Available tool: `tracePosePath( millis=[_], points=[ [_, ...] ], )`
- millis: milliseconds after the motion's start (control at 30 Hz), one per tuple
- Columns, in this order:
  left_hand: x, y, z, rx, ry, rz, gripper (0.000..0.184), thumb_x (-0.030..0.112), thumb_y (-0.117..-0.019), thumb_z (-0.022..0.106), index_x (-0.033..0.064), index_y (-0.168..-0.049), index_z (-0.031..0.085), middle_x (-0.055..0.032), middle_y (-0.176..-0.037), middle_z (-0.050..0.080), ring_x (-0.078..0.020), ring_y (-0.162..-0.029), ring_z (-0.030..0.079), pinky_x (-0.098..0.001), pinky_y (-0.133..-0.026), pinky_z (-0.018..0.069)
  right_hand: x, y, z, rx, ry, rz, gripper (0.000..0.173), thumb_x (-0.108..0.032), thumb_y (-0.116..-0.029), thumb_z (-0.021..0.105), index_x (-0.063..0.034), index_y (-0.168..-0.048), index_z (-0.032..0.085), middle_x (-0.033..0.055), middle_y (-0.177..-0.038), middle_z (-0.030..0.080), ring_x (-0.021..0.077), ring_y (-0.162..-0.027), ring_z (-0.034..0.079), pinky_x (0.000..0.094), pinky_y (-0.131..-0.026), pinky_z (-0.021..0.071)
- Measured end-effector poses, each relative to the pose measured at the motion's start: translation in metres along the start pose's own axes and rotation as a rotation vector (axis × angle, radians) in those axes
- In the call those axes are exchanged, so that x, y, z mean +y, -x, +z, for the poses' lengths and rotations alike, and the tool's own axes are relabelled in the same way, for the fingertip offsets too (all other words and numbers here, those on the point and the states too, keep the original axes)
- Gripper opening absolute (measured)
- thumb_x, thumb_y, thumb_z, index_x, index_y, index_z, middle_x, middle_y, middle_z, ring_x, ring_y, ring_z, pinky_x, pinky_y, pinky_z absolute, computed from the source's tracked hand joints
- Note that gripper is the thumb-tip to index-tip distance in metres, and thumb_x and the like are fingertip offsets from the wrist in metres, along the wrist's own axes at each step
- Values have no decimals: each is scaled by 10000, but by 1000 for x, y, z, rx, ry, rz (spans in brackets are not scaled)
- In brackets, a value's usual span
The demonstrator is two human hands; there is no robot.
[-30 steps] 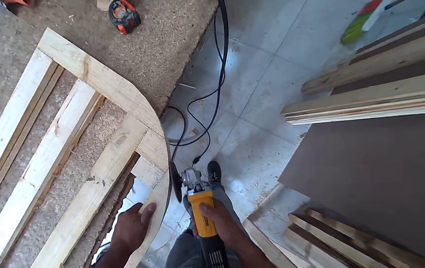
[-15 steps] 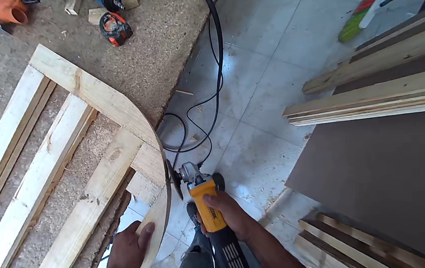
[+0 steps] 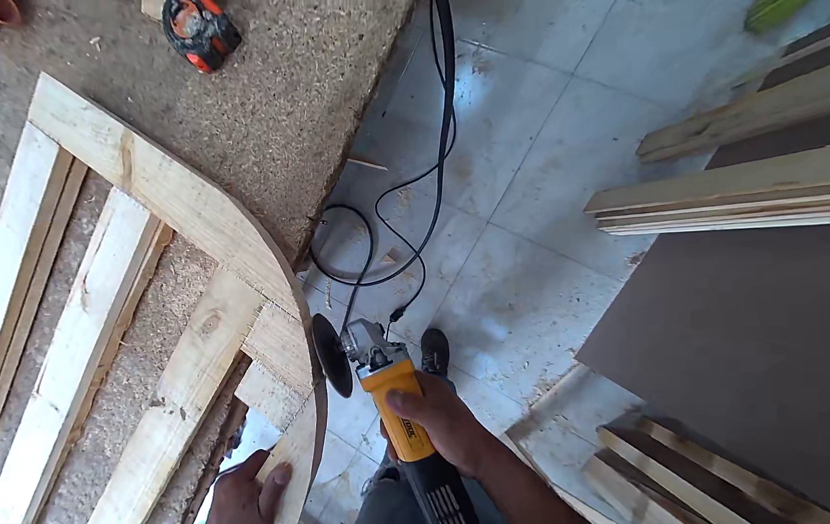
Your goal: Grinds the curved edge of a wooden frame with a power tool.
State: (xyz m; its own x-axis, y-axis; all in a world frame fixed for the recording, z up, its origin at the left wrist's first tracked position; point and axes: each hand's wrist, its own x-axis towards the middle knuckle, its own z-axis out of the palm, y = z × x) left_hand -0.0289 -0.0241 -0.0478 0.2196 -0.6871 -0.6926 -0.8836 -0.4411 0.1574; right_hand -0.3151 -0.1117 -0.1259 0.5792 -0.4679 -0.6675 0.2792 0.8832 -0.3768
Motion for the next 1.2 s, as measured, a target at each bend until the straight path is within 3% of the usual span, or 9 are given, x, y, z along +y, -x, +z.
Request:
tracePosePath(
  millis=[100,233,333,633,1100,1200],
  points=[
    [0,-1,1,15,-14,15,1043,901,-851,249,-19,-938,733,-186,-731,700,-336,-686,716,-576,-635,560,-1,3,0,-47,-20,-37,584,-492,-848,721,-46,-1176,535,84,-863,713,240,-692,733,418,-626,651],
    [1,3,0,6,-21,16,1055,897,-860,235,-33,-945,726,-203,-743,699,-355,-696,716,-590,-652,563,-2,-3,-2,-23,13,-26,516,-428,-883,679,-32,-1187,548,85,-889,709,241,-718,732,424,-645,652],
    [-1,0,2,38,-35,41,1064,916,-851,206,-9,-898,730,-173,-703,690,-315,-652,706,-555,-617,565,-3,0,-2,-55,20,-53,584,-509,-853,717,-49,-1177,557,79,-888,718,244,-721,738,431,-645,655],
    [-2,-1,4,73,-33,73,1068,925,-848,188,2,-856,726,-140,-668,678,-257,-612,693,-507,-582,567,-3,-4,0,-43,50,-84,616,-532,-839,730,-51,-1187,565,67,-913,713,231,-747,735,429,-668,654],
    [0,-1,5,80,-41,95,1059,909,-865,180,-3,-854,717,-138,-650,669,-243,-592,689,-489,-560,566,13,6,-2,-35,48,-82,628,-560,-812,748,-81,-1182,582,69,-926,717,239,-760,737,447,-673,652],
    [4,1,0,33,-32,55,1050,898,-867,218,-17,-900,731,-165,-706,694,-291,-649,707,-546,-620,572,16,4,-3,-5,60,-78,576,-503,-840,729,-73,-1191,574,77,-929,716,247,-757,738,454,-672,655]
  ],
)
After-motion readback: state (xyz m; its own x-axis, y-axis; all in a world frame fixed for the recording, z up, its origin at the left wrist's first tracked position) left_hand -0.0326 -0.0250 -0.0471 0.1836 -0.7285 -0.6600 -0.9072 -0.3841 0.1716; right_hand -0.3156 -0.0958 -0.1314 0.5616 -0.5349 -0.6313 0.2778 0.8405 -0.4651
